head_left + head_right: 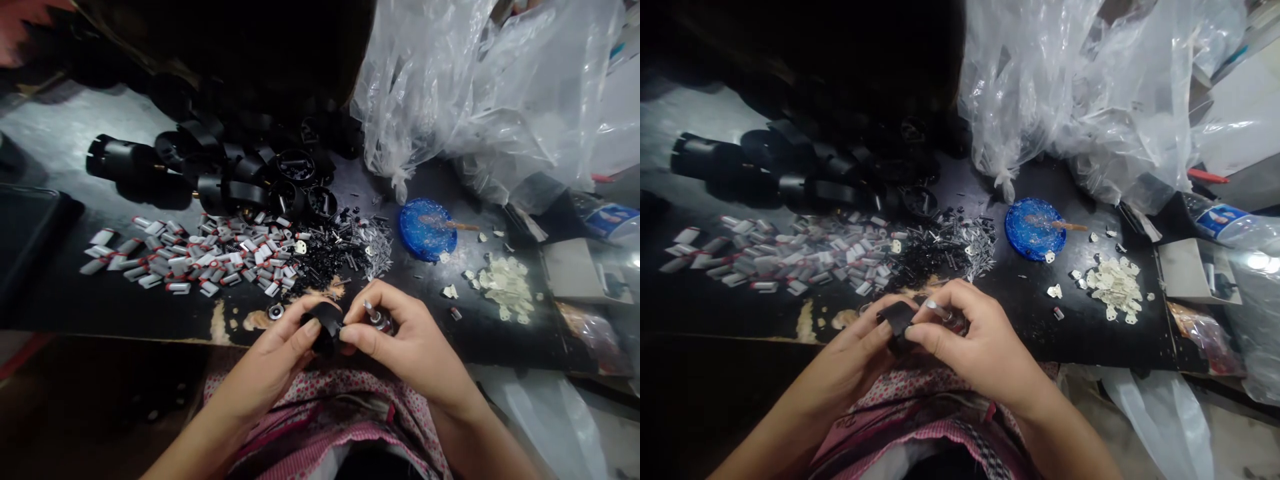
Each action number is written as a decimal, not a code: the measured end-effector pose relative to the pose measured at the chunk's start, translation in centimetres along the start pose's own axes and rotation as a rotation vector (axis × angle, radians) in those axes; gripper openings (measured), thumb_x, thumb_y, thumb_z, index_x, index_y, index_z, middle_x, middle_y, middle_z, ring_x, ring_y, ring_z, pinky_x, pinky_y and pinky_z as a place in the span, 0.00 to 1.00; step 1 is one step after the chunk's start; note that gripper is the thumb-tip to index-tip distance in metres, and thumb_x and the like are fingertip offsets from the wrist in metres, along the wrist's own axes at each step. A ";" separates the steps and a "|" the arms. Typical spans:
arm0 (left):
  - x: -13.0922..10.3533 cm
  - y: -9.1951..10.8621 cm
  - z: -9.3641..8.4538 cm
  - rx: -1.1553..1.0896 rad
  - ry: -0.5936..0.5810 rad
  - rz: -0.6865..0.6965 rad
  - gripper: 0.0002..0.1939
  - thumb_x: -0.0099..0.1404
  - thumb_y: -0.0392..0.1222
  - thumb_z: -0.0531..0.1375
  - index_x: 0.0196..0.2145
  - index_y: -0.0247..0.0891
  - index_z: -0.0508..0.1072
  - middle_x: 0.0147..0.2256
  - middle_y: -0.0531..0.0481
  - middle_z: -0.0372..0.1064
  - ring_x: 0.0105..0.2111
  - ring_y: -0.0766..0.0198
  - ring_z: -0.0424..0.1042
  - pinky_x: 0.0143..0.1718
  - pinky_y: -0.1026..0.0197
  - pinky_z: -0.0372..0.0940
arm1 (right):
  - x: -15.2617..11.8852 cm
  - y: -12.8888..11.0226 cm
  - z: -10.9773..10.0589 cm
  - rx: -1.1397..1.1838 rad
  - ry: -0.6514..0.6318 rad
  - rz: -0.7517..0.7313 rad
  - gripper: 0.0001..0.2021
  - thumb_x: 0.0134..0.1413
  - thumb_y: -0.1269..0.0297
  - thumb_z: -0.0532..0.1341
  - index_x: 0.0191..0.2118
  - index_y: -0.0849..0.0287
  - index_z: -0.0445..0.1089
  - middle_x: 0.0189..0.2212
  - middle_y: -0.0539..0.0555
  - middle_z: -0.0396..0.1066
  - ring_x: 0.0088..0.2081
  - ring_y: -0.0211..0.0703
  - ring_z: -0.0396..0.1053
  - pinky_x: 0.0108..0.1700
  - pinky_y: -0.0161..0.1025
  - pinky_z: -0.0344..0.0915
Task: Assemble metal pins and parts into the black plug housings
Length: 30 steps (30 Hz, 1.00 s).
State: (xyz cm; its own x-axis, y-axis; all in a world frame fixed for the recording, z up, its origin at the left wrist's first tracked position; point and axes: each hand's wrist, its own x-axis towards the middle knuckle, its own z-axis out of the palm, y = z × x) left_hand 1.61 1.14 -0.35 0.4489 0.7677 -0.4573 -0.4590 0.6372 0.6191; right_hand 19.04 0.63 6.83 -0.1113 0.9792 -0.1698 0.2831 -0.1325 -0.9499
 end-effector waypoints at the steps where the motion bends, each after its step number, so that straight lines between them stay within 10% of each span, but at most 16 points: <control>1: 0.0 0.1 -0.1 0.013 -0.006 -0.004 0.09 0.60 0.47 0.67 0.38 0.44 0.80 0.36 0.51 0.74 0.36 0.64 0.73 0.37 0.68 0.69 | 0.0 0.0 0.0 -0.010 -0.002 0.014 0.04 0.55 0.67 0.67 0.33 0.56 0.71 0.33 0.48 0.71 0.37 0.38 0.71 0.39 0.36 0.66; 10: 0.1 0.1 0.6 -0.019 0.040 0.006 0.10 0.62 0.46 0.66 0.41 0.45 0.80 0.39 0.49 0.77 0.37 0.61 0.76 0.37 0.64 0.72 | -1.2 -0.1 0.2 -0.656 0.095 -0.430 0.05 0.61 0.72 0.61 0.41 0.58 0.73 0.35 0.49 0.76 0.35 0.39 0.71 0.41 0.44 0.56; 19: -0.6 1.2 0.0 0.050 0.237 0.091 0.10 0.60 0.47 0.67 0.40 0.46 0.78 0.34 0.52 0.78 0.37 0.58 0.78 0.40 0.60 0.73 | -0.9 -1.0 -1.0 -0.478 -0.152 -0.074 0.15 0.59 0.75 0.60 0.50 0.53 0.67 0.47 0.51 0.72 0.47 0.39 0.71 0.49 0.37 0.67; 30: -1.2 2.3 -1.4 0.513 0.132 0.236 0.11 0.55 0.42 0.70 0.38 0.42 0.82 0.38 0.43 0.79 0.44 0.48 0.75 0.52 0.54 0.66 | -1.4 -1.5 -1.9 -0.376 -0.322 0.042 0.10 0.66 0.63 0.55 0.44 0.54 0.73 0.38 0.51 0.78 0.38 0.42 0.75 0.42 0.38 0.68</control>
State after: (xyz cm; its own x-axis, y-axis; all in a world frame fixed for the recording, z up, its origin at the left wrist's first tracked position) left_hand -1.09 1.83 0.72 0.2654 0.9078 -0.3249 -0.0899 0.3588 0.9291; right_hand 20.56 -0.20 9.01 -0.3645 0.8688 -0.3351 0.6109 -0.0485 -0.7902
